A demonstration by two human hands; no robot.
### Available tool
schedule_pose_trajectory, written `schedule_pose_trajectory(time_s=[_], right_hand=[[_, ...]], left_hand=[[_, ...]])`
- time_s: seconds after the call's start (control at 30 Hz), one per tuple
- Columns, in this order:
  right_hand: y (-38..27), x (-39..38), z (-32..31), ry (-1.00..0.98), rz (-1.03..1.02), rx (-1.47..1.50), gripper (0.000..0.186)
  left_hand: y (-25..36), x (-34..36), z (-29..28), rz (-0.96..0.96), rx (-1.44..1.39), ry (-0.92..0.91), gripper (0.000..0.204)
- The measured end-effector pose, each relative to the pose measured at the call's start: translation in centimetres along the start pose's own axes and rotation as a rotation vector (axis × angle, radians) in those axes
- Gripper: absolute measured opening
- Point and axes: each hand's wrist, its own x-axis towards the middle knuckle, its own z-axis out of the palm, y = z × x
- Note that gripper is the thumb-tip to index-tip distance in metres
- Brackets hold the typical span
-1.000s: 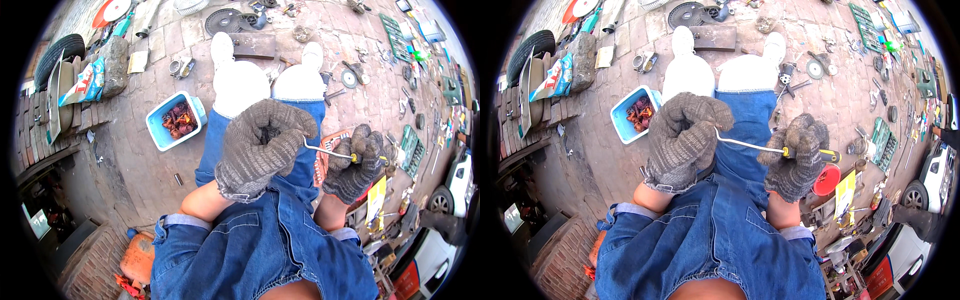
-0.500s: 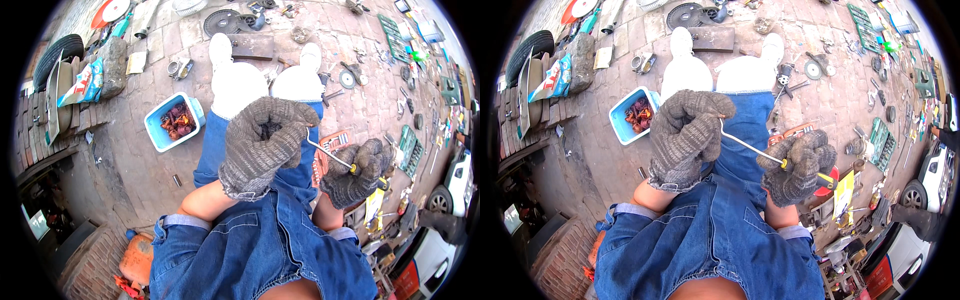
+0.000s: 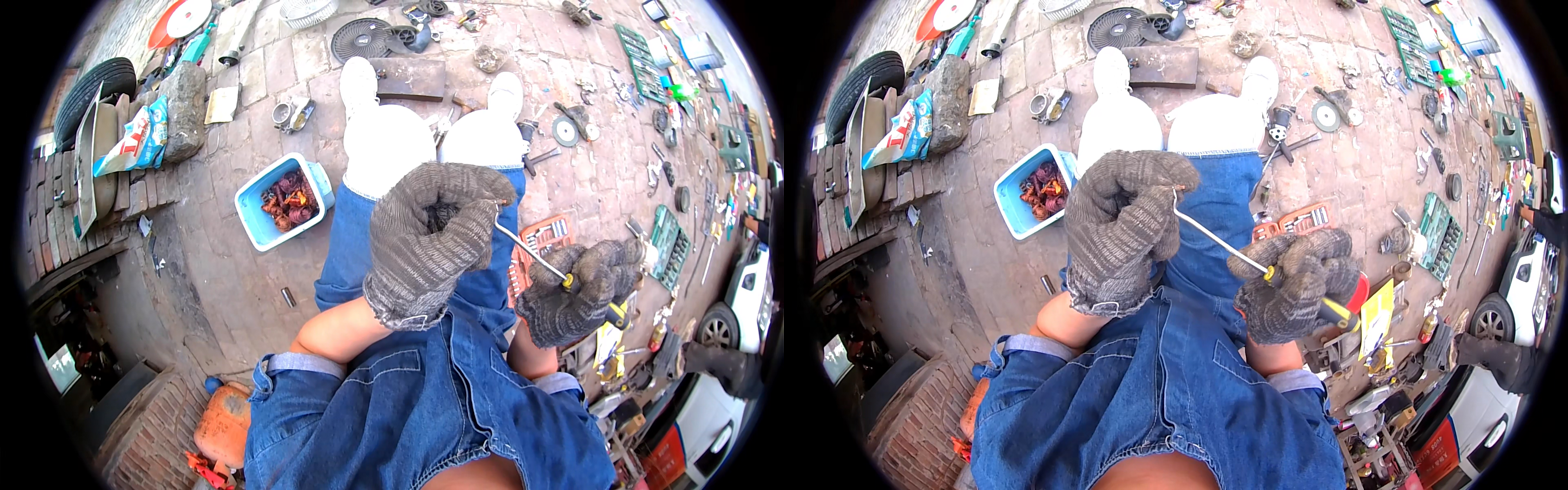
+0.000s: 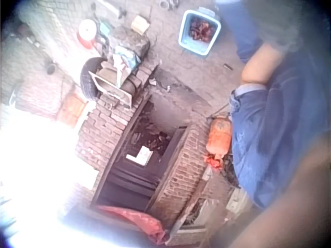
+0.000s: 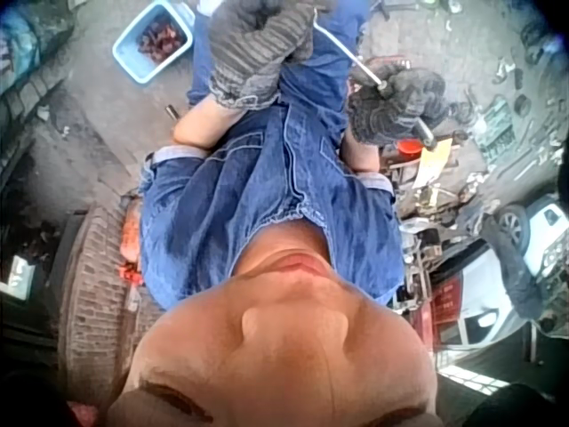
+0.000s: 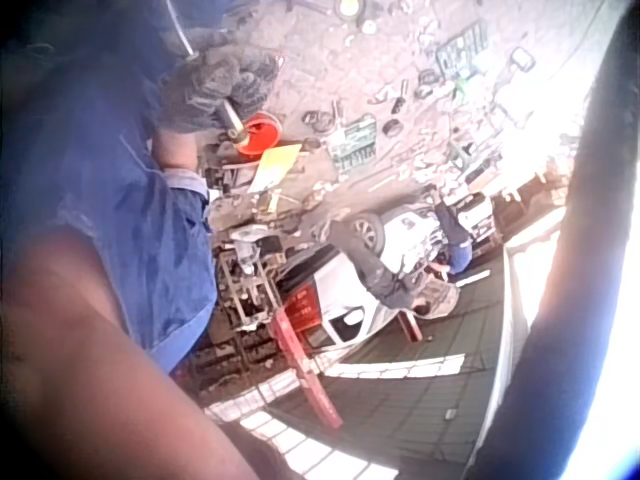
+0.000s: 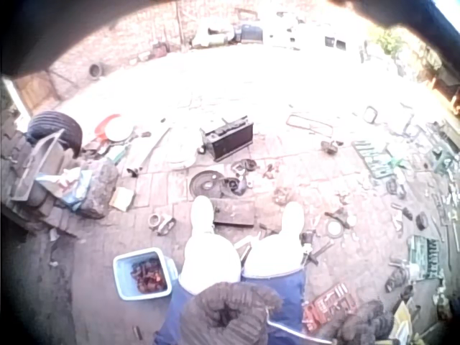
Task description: The person sits on the ground in a workshop and uses pliers to manipulate a small metal component. They then use a hammer and a chisel to strike the metal part on a metal plate, performing repeated strikes to shape or adjust the object.
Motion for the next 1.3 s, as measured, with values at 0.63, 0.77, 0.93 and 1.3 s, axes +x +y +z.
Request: schedule_pose_trajectory(time_s=[0.63, 0.77, 0.93, 1.3], right_hand=[[-3.5, 4.0, 2.8, -0.244, -0.136, 0.164, 0.025], [-2.8, 3.9, 3.0, -0.240, -0.189, 0.128, 0.025], [-2.7, 3.5, 3.2, -0.241, -0.158, 0.179, 0.026], [-1.9, 4.2, 2.7, -0.412, -0.147, 0.273, 0.025]], left_hand=[[-0.2, 0.0, -0.2, 0.185, 0.165, -0.173, 0.015], [-0.1, 0.1, -0.2, 0.195, 0.179, -0.184, 0.017], [0.0, 0.2, 0.1, -0.095, -0.080, -0.203, 0.019], [-0.3, 0.9, -0.6, -0.356, -0.216, -0.361, 0.025]])
